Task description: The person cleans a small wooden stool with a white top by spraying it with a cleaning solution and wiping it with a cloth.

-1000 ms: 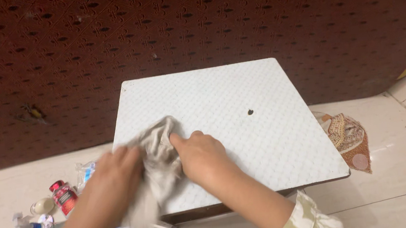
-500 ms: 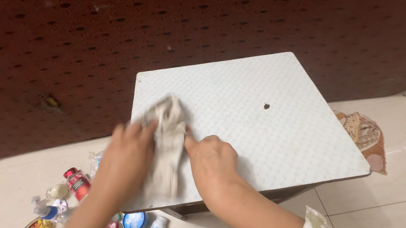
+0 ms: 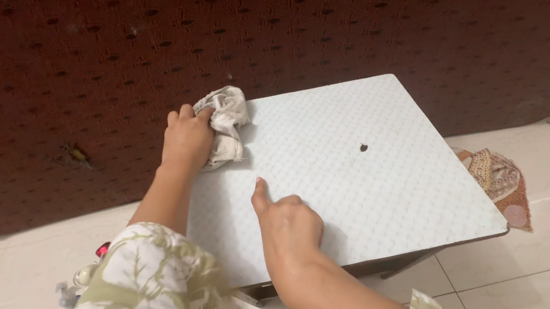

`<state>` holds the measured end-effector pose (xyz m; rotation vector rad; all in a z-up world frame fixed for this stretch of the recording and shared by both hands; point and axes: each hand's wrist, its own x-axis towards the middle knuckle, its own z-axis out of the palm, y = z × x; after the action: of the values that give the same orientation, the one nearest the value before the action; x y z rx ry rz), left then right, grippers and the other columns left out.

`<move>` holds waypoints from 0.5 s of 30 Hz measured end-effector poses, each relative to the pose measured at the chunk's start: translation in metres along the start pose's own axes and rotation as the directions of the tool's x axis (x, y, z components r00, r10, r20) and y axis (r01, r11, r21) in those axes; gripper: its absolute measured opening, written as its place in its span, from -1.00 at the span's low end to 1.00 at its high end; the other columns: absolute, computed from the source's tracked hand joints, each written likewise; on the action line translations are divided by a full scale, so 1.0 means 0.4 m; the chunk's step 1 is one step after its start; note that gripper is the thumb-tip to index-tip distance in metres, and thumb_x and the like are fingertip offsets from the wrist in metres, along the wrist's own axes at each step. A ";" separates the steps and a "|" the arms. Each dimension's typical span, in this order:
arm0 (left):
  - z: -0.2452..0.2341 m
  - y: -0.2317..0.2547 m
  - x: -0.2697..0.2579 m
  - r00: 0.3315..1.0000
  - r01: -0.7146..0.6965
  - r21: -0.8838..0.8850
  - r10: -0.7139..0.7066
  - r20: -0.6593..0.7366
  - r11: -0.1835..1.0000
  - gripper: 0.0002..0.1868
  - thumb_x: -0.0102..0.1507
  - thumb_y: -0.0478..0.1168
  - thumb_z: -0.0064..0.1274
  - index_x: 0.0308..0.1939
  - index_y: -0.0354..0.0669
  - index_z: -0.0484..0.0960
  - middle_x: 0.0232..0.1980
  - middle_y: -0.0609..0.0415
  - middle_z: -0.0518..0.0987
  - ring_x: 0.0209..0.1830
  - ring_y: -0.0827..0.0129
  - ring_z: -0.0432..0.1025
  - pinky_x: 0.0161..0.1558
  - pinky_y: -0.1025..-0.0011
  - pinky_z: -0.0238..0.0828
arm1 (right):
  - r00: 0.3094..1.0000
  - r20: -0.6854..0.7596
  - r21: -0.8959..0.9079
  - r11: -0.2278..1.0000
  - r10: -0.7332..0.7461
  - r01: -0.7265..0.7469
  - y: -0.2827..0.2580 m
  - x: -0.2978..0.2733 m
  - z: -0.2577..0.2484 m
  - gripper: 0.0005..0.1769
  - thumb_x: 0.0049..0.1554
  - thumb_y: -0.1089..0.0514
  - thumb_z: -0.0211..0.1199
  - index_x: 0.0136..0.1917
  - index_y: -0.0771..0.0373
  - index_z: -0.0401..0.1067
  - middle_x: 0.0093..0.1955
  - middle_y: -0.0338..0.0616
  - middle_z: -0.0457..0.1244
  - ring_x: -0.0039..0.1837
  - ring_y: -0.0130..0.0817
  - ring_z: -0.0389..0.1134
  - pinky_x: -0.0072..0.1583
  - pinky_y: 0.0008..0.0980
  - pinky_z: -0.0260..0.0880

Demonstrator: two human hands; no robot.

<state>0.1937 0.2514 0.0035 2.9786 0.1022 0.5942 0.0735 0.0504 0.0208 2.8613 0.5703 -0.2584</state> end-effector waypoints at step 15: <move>-0.171 0.077 -0.346 0.976 -0.145 -0.014 0.145 0.165 0.989 -0.12 -0.09 -0.41 0.11 0.40 -0.08 0.49 -0.07 -0.15 0.47 -0.06 -0.03 0.32 0.05 0.11 0.37 | 0.991 -0.067 0.098 0.988 -0.114 0.120 0.023 0.019 0.031 -0.01 0.05 0.28 0.31 0.65 0.20 -0.07 -0.20 -0.13 0.39 -0.09 -0.26 0.44 -0.23 -0.38 0.48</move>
<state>0.0411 0.2149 0.0174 3.0368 -0.1304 0.3570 0.0823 0.0419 0.0088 2.9466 0.7595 -0.2251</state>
